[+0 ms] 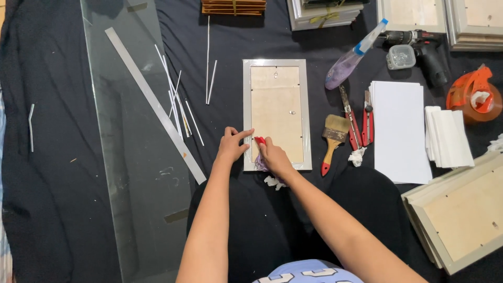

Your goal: The person is assembling picture frames by applying adhesive to the backing boards and brushing the glass surfaces to clean them.

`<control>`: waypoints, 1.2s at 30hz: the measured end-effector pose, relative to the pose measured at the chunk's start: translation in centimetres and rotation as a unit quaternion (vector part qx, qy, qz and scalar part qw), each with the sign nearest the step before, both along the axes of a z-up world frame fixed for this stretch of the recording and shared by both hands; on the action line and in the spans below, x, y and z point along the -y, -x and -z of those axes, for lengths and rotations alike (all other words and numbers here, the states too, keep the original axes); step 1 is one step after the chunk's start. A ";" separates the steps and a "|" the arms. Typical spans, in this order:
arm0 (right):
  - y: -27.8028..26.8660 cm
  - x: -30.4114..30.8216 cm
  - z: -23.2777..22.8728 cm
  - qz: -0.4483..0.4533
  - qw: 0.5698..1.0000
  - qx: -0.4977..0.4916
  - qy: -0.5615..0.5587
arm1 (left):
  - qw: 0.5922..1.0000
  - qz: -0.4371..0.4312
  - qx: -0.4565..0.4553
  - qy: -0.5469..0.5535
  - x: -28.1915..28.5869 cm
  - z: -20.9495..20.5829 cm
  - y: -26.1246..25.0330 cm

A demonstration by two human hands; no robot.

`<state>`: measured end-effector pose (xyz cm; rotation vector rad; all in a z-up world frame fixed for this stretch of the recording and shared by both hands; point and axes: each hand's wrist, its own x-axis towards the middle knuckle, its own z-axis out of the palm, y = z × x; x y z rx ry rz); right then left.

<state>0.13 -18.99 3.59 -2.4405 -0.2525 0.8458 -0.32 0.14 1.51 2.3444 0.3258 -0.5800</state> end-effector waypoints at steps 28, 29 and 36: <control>-4.7 8.6 -4.2 0.064 0.994 -0.010 0.084 | 0.996 -0.033 -0.039 -0.074 4.7 -3.2 1.7; -5.1 10.7 -4.8 0.104 0.988 0.057 0.100 | 0.996 -0.042 -0.041 -0.066 4.8 -3.7 1.8; -4.3 17.7 -0.7 0.125 0.920 0.290 0.232 | 0.944 -0.297 -0.035 0.139 5.9 4.8 2.7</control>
